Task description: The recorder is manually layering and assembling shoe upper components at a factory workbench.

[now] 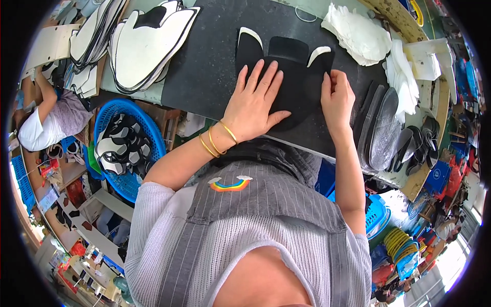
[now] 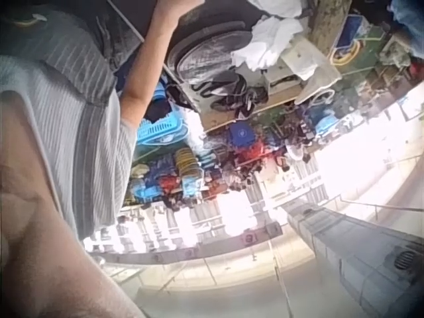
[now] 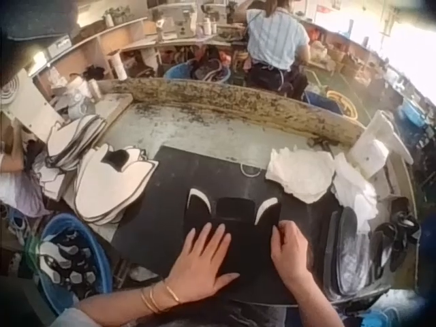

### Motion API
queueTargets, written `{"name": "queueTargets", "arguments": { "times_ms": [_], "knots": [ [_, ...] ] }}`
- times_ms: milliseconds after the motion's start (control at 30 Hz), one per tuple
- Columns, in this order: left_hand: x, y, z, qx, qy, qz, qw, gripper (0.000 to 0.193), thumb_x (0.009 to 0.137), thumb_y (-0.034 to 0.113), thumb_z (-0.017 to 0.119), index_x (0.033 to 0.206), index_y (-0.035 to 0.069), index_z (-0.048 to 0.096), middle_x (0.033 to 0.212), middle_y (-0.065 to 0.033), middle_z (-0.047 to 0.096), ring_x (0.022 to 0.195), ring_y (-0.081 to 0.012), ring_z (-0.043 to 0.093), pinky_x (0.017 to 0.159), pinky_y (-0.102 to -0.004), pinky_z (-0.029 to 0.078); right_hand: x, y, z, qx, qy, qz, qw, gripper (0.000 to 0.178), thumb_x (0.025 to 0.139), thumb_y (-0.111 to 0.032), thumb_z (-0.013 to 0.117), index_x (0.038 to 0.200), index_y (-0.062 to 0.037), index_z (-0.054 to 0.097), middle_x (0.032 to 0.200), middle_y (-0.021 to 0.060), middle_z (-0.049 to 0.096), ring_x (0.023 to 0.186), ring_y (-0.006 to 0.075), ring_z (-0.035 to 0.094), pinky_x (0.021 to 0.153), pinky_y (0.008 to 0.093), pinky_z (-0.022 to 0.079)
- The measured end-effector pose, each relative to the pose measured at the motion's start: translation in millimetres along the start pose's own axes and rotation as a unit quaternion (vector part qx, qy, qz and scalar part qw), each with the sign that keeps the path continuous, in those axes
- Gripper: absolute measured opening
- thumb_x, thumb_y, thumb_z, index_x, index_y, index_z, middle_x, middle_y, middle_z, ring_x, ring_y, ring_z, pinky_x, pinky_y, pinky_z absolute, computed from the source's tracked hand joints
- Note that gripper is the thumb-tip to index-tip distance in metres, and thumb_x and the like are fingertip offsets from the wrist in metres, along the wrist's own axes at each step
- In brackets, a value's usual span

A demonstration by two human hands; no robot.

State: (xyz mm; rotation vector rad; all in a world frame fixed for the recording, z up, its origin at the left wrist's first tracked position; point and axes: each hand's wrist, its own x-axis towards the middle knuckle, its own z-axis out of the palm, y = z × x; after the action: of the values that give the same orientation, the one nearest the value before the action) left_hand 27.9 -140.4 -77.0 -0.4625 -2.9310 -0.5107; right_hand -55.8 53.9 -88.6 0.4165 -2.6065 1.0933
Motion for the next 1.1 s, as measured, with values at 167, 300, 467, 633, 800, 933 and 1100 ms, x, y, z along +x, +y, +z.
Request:
{"name": "queueTargets", "arguments": {
  "times_ms": [167, 300, 467, 633, 800, 933, 1100],
  "knots": [
    [4.3, 2.2, -7.6, -0.002, -0.024, 0.022, 0.999, 0.060, 0.082, 0.048, 0.057, 0.135, 0.020, 0.045, 0.146, -0.0091, 0.031, 0.133, -0.0427, 0.022, 0.105, -0.0578, 0.020, 5.5, 3.3, 2.0, -0.005, -0.025, 0.025, 0.999, 0.012, 0.085, -0.009, 0.059, 0.089, 0.0002, 0.053, 0.078, 0.0178, 0.059, 0.065, 0.0329, 0.060, 0.058, 0.0378, 0.049],
    [5.9, 0.2, -16.3, -0.004, -0.029, 0.025, 0.999, 0.053, 0.084, 0.043, 0.057, 0.130, 0.018, 0.050, 0.141, -0.0103, 0.037, 0.130, -0.0398, 0.029, 0.105, -0.0540, 0.024, 10.8, -5.7, -3.7, -0.190, -0.047, 0.019, 0.980, 0.017, 0.085, -0.013, 0.058, 0.095, -0.0021, 0.051, 0.081, 0.0168, 0.059, 0.068, 0.0343, 0.062, 0.060, 0.0414, 0.050],
    [15.1, -63.0, -30.8, -0.169, 0.086, -0.037, 0.981, 0.039, 0.092, 0.030, 0.052, 0.120, 0.003, 0.055, 0.126, -0.0157, 0.053, 0.122, -0.0300, 0.046, 0.103, -0.0440, 0.032, 28.1, -19.7, -18.0, -0.167, -0.002, -0.208, 0.964, 0.028, 0.081, -0.012, 0.061, 0.106, -0.0045, 0.055, 0.107, 0.0134, 0.057, 0.096, 0.0309, 0.057, 0.082, 0.0399, 0.048],
    [24.8, -85.0, -22.1, -0.249, -0.031, -0.055, 0.966, 0.049, 0.099, 0.037, 0.032, 0.136, 0.005, 0.040, 0.136, -0.0095, 0.048, 0.131, -0.0227, 0.037, 0.111, -0.0440, 0.010, 35.0, -31.8, 13.8, -0.110, -0.213, -0.375, 0.896, 0.054, 0.082, -0.032, 0.061, 0.125, -0.0020, 0.050, 0.131, 0.0114, 0.049, 0.126, 0.0242, 0.041, 0.107, 0.0378, 0.030],
    [25.5, -84.8, -16.9, -0.176, -0.012, -0.030, 0.984, 0.054, 0.098, 0.043, 0.028, 0.141, 0.010, 0.033, 0.138, -0.0083, 0.045, 0.131, -0.0217, 0.038, 0.110, -0.0496, 0.007, 27.8, -41.9, 31.9, -0.073, -0.297, -0.435, 0.847, 0.070, 0.084, -0.052, 0.049, 0.133, -0.0023, 0.043, 0.142, 0.0084, 0.038, 0.136, 0.0224, 0.027, 0.113, 0.0419, 0.018],
    [21.9, -88.1, -18.1, -0.036, -0.010, -0.010, 0.999, 0.053, 0.097, 0.041, 0.034, 0.142, 0.012, 0.032, 0.140, -0.0071, 0.043, 0.132, -0.0220, 0.036, 0.108, -0.0539, 0.011, -18.3, -53.4, -5.4, -0.019, -0.463, -0.446, 0.766, 0.072, 0.077, -0.054, 0.055, 0.131, -0.0077, 0.047, 0.141, 0.0066, 0.040, 0.134, 0.0257, 0.031, 0.112, 0.0452, 0.020],
    [25.3, -87.0, -11.2, -0.105, 0.067, -0.018, 0.992, 0.046, 0.093, 0.034, 0.048, 0.133, 0.011, 0.044, 0.130, -0.0135, 0.052, 0.125, -0.0237, 0.044, 0.107, -0.0548, 0.015, 24.5, -69.7, 3.4, 0.071, -0.353, -0.344, 0.867, 0.061, 0.087, -0.041, 0.050, 0.132, 0.0001, 0.043, 0.138, 0.0192, 0.040, 0.131, 0.0337, 0.035, 0.109, 0.0433, 0.026]
  ]
}}
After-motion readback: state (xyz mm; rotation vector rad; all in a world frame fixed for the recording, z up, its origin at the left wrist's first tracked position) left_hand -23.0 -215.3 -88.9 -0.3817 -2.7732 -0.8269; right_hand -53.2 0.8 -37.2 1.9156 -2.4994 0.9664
